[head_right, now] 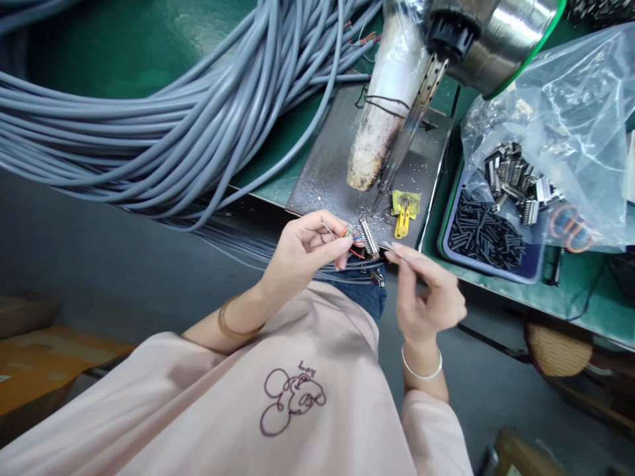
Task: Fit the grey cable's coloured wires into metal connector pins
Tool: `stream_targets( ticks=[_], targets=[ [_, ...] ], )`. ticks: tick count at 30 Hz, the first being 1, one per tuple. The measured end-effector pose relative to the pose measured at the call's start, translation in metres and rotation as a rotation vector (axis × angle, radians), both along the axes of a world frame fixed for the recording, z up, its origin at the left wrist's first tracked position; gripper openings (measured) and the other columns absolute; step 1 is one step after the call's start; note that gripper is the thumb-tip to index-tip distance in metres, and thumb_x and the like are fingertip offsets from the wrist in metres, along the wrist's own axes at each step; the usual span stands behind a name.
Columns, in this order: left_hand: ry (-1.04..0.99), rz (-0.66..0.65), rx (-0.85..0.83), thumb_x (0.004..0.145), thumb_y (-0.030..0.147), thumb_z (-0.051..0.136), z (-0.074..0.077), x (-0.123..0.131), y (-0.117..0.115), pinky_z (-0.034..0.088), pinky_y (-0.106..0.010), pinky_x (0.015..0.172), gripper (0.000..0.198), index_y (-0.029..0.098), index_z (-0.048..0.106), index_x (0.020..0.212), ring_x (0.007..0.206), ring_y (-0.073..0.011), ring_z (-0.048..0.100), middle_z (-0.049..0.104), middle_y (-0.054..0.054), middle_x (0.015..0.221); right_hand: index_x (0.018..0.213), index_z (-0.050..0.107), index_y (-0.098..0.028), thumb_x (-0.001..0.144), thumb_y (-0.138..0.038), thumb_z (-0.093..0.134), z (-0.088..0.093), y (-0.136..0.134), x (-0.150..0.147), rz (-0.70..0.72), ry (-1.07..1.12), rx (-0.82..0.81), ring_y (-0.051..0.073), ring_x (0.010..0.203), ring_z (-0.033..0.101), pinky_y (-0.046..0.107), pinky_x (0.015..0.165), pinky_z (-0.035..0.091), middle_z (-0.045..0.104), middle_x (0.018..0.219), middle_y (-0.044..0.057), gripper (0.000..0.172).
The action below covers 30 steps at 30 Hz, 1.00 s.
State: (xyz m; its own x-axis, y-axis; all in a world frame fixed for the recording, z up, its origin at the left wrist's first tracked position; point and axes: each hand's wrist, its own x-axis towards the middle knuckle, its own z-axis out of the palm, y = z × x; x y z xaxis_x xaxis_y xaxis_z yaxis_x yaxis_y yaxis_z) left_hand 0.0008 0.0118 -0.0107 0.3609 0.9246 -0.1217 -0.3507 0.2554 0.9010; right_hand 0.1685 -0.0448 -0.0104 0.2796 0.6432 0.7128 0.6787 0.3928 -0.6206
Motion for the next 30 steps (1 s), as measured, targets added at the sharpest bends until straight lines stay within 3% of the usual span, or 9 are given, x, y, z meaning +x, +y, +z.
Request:
stream_targets(
  ticks=[4, 10, 18, 30],
  targets=[
    [-0.022, -0.040, -0.010, 0.083, 0.033, 0.079, 0.001, 0.002, 0.003, 0.048, -0.015, 0.050, 0.027, 0.015, 0.059, 0.082, 0.051, -0.0037, 0.055, 0.068, 0.001, 0.070, 0.095, 0.066, -0.023, 0.084, -0.010, 0.073, -0.007, -0.002, -0.008, 0.031, -0.133, -0.081, 0.020, 0.087, 0.079, 0.031, 0.071, 0.066, 0.079, 0.095, 0.002, 0.018],
    [0.013, -0.050, -0.014, 0.080, 0.037, 0.082, 0.000, 0.007, 0.008, 0.047, -0.015, 0.049, 0.032, 0.014, 0.060, 0.082, 0.051, -0.0039, 0.055, 0.066, 0.001, 0.069, 0.094, 0.065, -0.023, 0.083, -0.009, 0.073, -0.008, 0.011, -0.009, -0.015, -0.224, -0.059, 0.017, 0.087, 0.078, 0.029, 0.076, 0.065, 0.080, 0.100, 0.002, 0.020],
    [0.017, 0.050, 0.036, 0.079, 0.039, 0.083, -0.002, 0.015, 0.015, 0.050, -0.016, 0.051, 0.032, 0.015, 0.062, 0.082, 0.051, -0.0033, 0.056, 0.067, 0.001, 0.075, 0.086, 0.062, -0.022, 0.083, -0.011, 0.072, -0.005, 0.024, -0.007, 0.005, -0.145, -0.096, 0.019, 0.087, 0.077, 0.036, 0.076, 0.065, 0.079, 0.099, 0.003, 0.015],
    [0.005, 0.044, 0.090, 0.079, 0.035, 0.082, 0.003, 0.012, 0.019, 0.051, -0.015, 0.051, 0.027, 0.015, 0.064, 0.081, 0.053, -0.0035, 0.057, 0.069, -0.001, 0.080, 0.085, 0.063, -0.022, 0.080, -0.009, 0.074, 0.003, 0.025, -0.009, 0.007, -0.144, -0.063, 0.019, 0.086, 0.076, 0.033, 0.072, 0.064, 0.079, 0.101, 0.003, 0.018]
  ],
)
